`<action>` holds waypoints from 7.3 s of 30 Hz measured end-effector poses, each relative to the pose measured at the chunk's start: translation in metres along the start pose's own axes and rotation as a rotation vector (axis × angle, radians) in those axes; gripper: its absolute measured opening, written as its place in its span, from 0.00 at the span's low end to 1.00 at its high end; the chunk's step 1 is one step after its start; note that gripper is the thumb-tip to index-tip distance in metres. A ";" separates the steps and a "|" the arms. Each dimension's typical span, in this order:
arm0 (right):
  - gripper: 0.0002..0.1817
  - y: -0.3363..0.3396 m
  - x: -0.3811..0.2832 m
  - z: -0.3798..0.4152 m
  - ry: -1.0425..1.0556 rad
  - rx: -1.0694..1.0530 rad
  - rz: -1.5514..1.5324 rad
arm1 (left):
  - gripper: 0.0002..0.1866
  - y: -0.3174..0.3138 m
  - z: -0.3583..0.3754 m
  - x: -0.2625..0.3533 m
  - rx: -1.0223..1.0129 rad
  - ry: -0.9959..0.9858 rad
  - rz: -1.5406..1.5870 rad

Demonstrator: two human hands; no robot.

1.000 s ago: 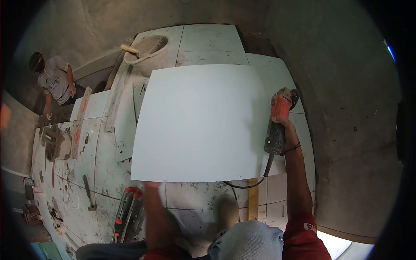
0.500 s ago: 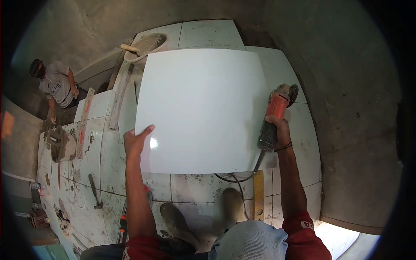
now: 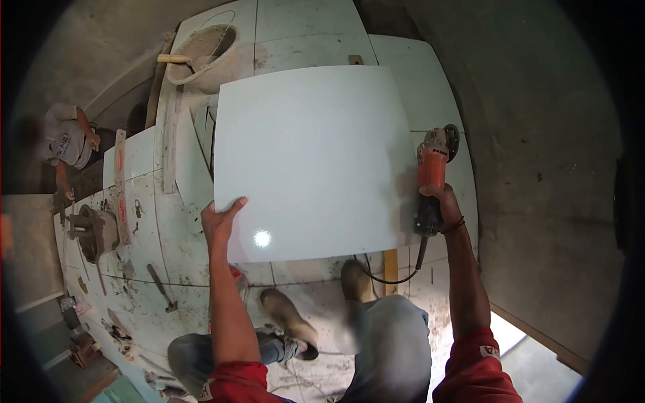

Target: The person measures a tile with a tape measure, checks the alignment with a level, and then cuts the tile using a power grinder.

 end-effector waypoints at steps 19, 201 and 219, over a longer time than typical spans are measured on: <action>0.25 0.019 -0.056 0.159 -0.156 0.233 0.108 | 0.38 -0.004 -0.031 0.009 -0.203 0.289 0.075; 0.40 -0.101 -0.140 -0.218 -0.136 0.086 0.541 | 0.72 -0.237 -0.186 0.347 -0.454 -0.493 -1.199; 0.39 -0.097 -0.131 -0.223 -0.115 0.073 0.536 | 0.69 -0.238 -0.185 0.350 -0.458 -0.497 -1.195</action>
Point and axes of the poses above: each hand's wrist, its own z-axis away from the middle knuckle, its own y-axis out of the back of the hand, x = y × z, the point moved 6 cm from there along -z, towards the middle knuckle, and after that the axes turned 6 degrees about -z, right-handed, at the moved point
